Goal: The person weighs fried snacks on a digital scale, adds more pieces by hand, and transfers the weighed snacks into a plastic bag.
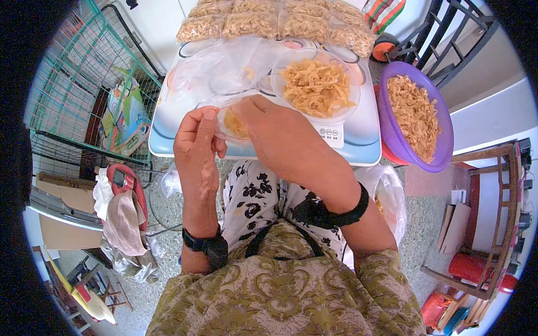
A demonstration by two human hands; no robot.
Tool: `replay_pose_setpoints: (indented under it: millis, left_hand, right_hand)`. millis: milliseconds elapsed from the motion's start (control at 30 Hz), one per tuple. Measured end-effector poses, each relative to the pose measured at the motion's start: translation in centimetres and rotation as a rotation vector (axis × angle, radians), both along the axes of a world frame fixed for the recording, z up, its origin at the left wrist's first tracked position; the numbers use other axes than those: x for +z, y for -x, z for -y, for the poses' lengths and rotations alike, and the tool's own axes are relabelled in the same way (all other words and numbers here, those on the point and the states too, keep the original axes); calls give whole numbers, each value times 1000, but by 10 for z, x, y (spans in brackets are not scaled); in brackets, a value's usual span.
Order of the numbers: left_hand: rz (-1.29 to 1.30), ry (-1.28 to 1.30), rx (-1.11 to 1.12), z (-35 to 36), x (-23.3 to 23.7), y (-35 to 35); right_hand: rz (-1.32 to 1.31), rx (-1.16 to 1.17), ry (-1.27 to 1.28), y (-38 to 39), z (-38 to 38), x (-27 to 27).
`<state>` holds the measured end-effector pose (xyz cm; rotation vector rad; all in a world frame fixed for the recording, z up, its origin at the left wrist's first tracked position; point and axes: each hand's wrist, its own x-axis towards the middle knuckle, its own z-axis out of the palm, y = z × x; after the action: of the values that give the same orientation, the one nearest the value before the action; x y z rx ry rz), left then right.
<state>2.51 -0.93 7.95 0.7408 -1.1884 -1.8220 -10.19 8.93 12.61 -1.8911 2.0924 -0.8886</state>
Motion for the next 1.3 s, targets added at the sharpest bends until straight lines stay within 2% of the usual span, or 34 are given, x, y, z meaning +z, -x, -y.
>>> replay_pose_setpoints:
  millis: [133,233,333,400,533,600,633,767,833,867,933,1067,1133,1233,1300]
  left_hand:
    - [-63,-3,30,2,0,-1]
    - [-87,-10,35,1,3,-1]
    - [-83,-22,72,2,1,0]
    - [-96,-22,71,3,3,-2]
    - [-137,-11,56,5,2,-4]
    - [-128,-12,70,3,4,-3]
    - [-116,-12,85,3,5,-3]
    - [-120,12,139,1,7,-1]
    - [-169,21,128,1,5,0]
    - [-170,20,126,1,5,1]
    - [-157,9,131,-1,7,3]
    - [-148,8,106,-3,6,4]
    - [-143,-2,93,-5,8,5]
    - [-128,4,88,-6,8,6]
    - [-124,10,85,-6,8,6]
  right_hand:
    - [-28,59,-13,-1,-2,1]
    - [-135,149,93,-2,-1,-3]
    - [-221,178,-29,-1,1,-2]
    - [-220,137,179,-4,1,2]
    - [-141,163,229,-4,0,5]
    - [-127,143,403,2,-3,5]
    - [-127,146,403,8,-6,6]
    - [-276,-209,409,47,-24,15]
    - [-265,-389,367,64,-36,21]
    - [-267,-390,367,72,-43,22]
    - [-420,-557,231,86,-56,21]
    - [-434,-619,145,98,-72,10]
    - [-210,-634,104,89,-73,8]
    - [-134,-632,65,82,-71,6]
    - [-188,-631,61,86,-71,2]
